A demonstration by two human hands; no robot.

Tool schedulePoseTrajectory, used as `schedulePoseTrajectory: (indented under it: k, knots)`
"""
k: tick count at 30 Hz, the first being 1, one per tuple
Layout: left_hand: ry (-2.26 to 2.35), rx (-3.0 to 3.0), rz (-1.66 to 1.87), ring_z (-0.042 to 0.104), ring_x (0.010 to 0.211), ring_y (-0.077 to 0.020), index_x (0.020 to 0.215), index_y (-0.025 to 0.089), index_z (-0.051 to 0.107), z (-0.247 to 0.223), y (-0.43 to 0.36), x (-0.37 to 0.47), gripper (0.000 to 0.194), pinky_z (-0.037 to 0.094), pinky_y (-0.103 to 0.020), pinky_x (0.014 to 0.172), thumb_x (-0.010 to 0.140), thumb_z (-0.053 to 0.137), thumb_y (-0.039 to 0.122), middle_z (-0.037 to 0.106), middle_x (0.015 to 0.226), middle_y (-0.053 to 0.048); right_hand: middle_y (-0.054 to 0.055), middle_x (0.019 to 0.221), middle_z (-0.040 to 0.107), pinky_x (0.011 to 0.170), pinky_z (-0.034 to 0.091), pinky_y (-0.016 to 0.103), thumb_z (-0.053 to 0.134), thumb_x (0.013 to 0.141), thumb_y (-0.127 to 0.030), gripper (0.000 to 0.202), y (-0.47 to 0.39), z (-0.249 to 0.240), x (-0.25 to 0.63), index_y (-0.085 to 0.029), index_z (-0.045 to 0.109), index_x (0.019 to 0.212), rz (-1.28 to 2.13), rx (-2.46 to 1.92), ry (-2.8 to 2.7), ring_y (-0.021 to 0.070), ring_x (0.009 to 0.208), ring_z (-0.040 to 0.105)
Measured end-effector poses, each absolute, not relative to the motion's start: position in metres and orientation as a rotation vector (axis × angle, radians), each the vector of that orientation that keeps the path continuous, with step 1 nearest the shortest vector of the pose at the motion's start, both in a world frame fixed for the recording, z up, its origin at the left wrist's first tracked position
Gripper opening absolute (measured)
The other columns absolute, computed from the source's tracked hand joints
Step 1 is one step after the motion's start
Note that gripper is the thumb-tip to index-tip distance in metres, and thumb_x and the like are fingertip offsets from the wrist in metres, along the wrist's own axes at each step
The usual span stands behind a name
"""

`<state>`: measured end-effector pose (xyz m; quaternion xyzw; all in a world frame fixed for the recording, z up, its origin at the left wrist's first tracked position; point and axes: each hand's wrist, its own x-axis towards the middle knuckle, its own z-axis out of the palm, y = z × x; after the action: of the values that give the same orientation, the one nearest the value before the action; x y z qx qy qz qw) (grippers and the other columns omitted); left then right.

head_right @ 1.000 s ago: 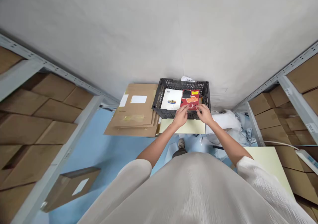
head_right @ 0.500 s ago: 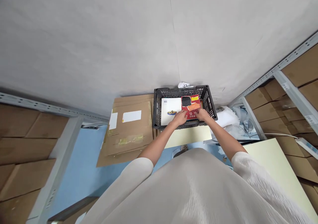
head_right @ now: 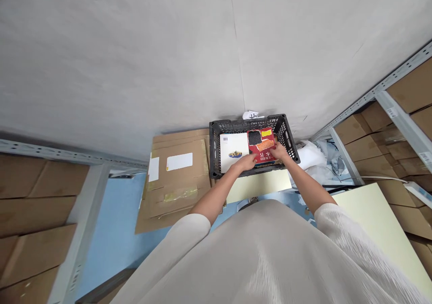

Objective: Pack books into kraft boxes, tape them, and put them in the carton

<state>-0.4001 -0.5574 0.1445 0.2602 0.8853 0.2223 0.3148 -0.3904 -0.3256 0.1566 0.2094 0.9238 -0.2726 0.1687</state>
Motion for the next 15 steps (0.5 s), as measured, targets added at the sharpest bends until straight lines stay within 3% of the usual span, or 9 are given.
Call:
schedulePoseTrajectory:
  k: [5, 9, 12, 15]
  knots:
    - [2.322, 0.688, 0.545, 0.07, 0.135, -0.0295, 0.144, 0.021, 0.067, 0.144, -0.56, -0.402, 0.041, 0.053, -0.035, 0.11, 0.106, 0.051, 0.024, 0.073, 0.147, -0.015, 0.015, 0.12, 0.084, 0.089, 0.06, 0.028, 0.074, 0.093, -0.029, 0.039, -0.327, 0.155, -0.393, -0.012, 0.078, 0.127, -0.837, 0.619, 2.537, 0.0293, 0.111, 0.08]
    - [2.318, 0.667, 0.591, 0.072, 0.132, -0.0311, 0.138, 0.021, 0.07, 0.141, -0.562, -0.403, 0.038, 0.055, -0.037, 0.108, 0.104, 0.052, 0.024, 0.075, 0.144, -0.015, 0.016, 0.132, 0.08, 0.097, 0.06, 0.033, 0.078, 0.09, -0.03, 0.054, -0.335, 0.149, -0.394, -0.016, 0.069, 0.142, -0.766, 0.564, 2.585, 0.0314, 0.121, 0.078]
    - [2.323, 0.638, 0.636, 0.073, 0.129, -0.032, 0.134, 0.022, 0.072, 0.139, -0.562, -0.403, 0.036, 0.055, -0.039, 0.107, 0.103, 0.054, 0.023, 0.076, 0.141, -0.015, 0.022, 0.137, 0.077, 0.1, 0.061, 0.04, 0.079, 0.087, -0.031, 0.064, -0.335, 0.146, -0.396, -0.012, 0.063, 0.147, -0.662, 0.637, 2.616, 0.0354, 0.125, 0.076]
    - [2.338, 0.611, 0.688, 0.073, 0.129, -0.0304, 0.135, 0.024, 0.072, 0.135, -0.561, -0.401, 0.037, 0.055, -0.038, 0.107, 0.1, 0.059, 0.023, 0.077, 0.14, -0.014, 0.024, 0.132, 0.078, 0.097, 0.06, 0.038, 0.074, 0.088, -0.026, 0.048, -0.33, 0.144, -0.399, -0.009, 0.071, 0.133, -0.712, 0.681, 2.633, 0.0352, 0.121, 0.077]
